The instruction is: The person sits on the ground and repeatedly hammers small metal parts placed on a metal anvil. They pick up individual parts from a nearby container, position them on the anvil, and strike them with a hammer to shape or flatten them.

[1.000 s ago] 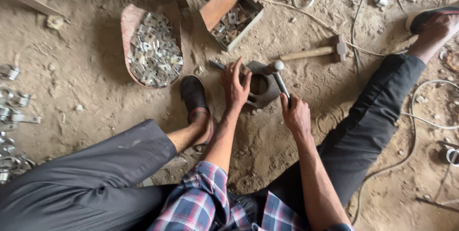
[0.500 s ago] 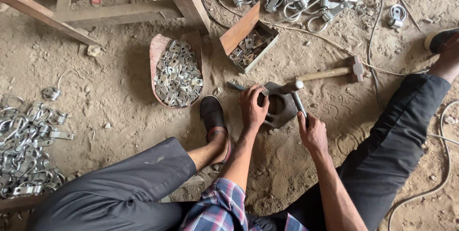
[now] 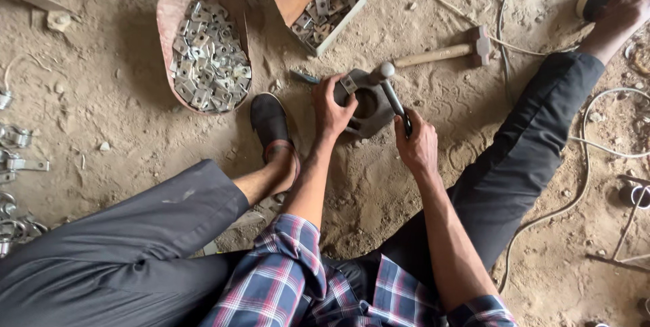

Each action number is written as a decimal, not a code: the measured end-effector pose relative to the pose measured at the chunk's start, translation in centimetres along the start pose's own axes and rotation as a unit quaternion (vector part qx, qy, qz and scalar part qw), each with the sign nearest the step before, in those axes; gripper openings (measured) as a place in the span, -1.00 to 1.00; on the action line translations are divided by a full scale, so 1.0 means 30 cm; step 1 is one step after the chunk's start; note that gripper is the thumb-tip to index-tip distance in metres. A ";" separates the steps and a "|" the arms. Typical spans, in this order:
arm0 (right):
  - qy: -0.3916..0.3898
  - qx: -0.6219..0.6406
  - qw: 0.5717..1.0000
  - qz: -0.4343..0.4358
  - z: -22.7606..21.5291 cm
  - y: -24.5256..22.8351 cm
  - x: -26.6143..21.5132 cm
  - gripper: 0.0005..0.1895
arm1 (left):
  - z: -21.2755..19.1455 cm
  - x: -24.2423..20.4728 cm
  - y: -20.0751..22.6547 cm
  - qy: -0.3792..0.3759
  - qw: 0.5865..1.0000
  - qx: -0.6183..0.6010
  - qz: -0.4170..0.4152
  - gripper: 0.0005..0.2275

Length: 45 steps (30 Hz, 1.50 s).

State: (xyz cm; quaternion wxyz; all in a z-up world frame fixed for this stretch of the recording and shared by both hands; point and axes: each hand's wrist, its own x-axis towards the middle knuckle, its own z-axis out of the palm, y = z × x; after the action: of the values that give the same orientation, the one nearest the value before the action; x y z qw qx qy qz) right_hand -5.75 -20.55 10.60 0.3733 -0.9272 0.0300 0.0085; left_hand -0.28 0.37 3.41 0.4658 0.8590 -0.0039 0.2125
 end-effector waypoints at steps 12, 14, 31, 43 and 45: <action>-0.016 -0.054 0.991 -0.120 -0.015 -0.138 -0.014 -0.48 | 0.012 0.002 0.000 0.010 0.999 -0.013 -0.044 -0.58; -0.038 -0.077 0.990 -0.108 0.004 -0.137 -0.010 -0.48 | 0.012 0.005 0.002 0.012 0.998 -0.014 -0.058 -0.57; -0.027 -0.088 0.988 -0.124 0.077 -0.068 -0.001 -0.49 | 0.000 0.023 0.018 0.029 0.997 -0.049 -0.057 -0.59; -0.029 -0.077 0.988 -0.128 0.067 -0.101 -0.017 -0.48 | 0.003 0.017 0.019 0.020 0.998 -0.023 -0.063 -0.58; -0.028 -0.035 0.989 -0.142 0.067 -0.123 -0.020 -0.48 | -0.008 0.005 0.024 0.026 0.997 -0.028 -0.064 -0.62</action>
State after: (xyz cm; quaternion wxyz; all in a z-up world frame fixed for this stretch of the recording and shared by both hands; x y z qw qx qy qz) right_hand -6.10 -16.49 11.73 0.3383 -0.9341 -0.1131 -0.0174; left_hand -0.39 0.18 4.17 0.5023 0.8382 0.0572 0.2046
